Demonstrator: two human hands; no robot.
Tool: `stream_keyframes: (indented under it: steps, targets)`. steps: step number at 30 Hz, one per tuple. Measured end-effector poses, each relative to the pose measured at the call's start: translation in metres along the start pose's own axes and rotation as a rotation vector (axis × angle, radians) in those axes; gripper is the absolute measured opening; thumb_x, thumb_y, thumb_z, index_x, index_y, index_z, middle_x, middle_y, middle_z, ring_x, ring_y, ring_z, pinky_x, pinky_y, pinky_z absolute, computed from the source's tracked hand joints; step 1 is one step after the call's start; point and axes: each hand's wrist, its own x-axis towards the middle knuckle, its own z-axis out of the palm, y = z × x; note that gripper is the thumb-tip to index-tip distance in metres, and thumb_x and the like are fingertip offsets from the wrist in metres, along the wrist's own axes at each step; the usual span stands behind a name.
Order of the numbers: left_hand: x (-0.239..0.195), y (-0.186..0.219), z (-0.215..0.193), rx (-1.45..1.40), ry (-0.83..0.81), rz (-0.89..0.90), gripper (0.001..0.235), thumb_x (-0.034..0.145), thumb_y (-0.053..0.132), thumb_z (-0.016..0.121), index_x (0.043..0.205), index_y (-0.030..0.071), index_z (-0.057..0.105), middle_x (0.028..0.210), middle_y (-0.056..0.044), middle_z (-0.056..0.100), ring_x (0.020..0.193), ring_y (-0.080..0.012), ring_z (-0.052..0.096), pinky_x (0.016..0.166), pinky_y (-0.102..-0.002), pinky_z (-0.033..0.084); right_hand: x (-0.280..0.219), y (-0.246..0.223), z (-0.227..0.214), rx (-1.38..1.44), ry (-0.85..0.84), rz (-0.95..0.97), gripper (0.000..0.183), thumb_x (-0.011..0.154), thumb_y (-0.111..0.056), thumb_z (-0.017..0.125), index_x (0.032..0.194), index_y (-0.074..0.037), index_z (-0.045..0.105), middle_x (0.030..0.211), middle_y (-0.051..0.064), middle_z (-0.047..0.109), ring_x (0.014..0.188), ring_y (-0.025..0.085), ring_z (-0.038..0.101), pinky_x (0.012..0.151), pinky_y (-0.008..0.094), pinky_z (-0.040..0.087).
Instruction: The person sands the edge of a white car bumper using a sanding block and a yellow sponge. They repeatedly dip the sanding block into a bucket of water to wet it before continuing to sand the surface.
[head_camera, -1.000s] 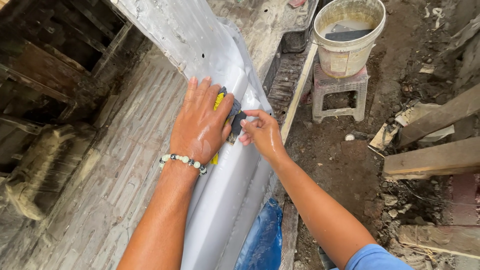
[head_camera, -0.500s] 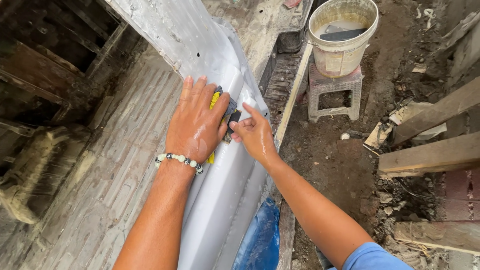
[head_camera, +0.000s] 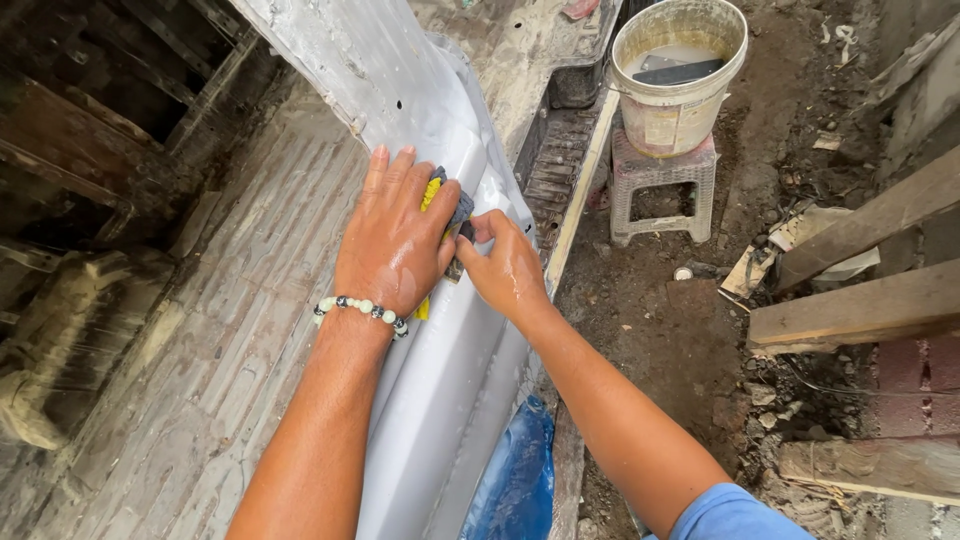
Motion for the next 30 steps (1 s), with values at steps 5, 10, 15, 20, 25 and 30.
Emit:
stream_keyframes:
  steps: [5,10,15,20,25,30]
  targets:
    - [0.000,-0.002,0.004,0.003,0.023,0.007,0.044,0.077,0.013,0.080,0.118,0.007,0.066,0.127,-0.017,0.061,0.137,-0.0378,0.049,0.126,-0.051,0.026,0.009,-0.012,-0.005,0.152,-0.091,0.234,0.035,0.084,-0.025,0.074,0.107,-0.002,0.062,0.094,0.010,0.070,0.067,0.019,0.073,0.073,0.038,0.055]
    - [0.000,-0.002,0.004,-0.008,0.005,0.015,0.052,0.067,0.012,0.082,0.116,0.005,0.066,0.127,-0.019,0.061,0.136,-0.0398,0.048,0.124,-0.051,0.025,0.015,-0.011,-0.006,0.328,-0.150,0.428,0.037,0.082,-0.019,0.075,0.110,-0.002,0.060,0.092,0.006,0.064,0.065,0.017,0.068,0.059,0.035,0.054]
    - [-0.001,-0.004,0.007,-0.004,0.019,0.021,0.052,0.065,0.012,0.082,0.114,0.005,0.066,0.127,-0.020,0.060,0.136,-0.0401,0.048,0.124,-0.051,0.024,0.013,0.014,0.008,0.449,-0.131,0.362,0.040,0.081,-0.017,0.077,0.114,-0.001,0.061,0.090,0.006,0.065,0.074,0.014,0.064,0.065,0.029,0.052]
    - [0.001,-0.007,0.012,0.000,0.045,0.033,0.048,0.068,0.013,0.082,0.112,0.006,0.066,0.125,-0.019,0.061,0.136,-0.0403,0.048,0.124,-0.051,0.025,0.011,0.018,0.011,0.275,-0.012,0.202,0.051,0.079,-0.026,0.085,0.115,0.002,0.063,0.093,0.004,0.061,0.083,0.012,0.060,0.070,0.027,0.052]
    - [-0.002,-0.005,0.012,-0.004,0.051,0.032,0.048,0.068,0.013,0.081,0.113,0.005,0.067,0.124,-0.019,0.061,0.135,-0.0405,0.049,0.124,-0.051,0.025,0.007,0.028,0.015,0.292,-0.079,0.371,0.056,0.082,-0.035,0.085,0.114,0.005,0.061,0.086,0.004,0.058,0.073,0.010,0.055,0.064,0.027,0.047]
    - [0.000,-0.005,0.010,0.004,0.038,0.028,0.045,0.070,0.015,0.081,0.112,0.005,0.067,0.124,-0.020,0.061,0.136,-0.0404,0.049,0.124,-0.052,0.025,0.005,0.031,0.020,0.586,-0.126,0.545,0.050,0.081,-0.029,0.083,0.111,0.003,0.060,0.088,0.004,0.061,0.075,0.011,0.054,0.064,0.027,0.043]
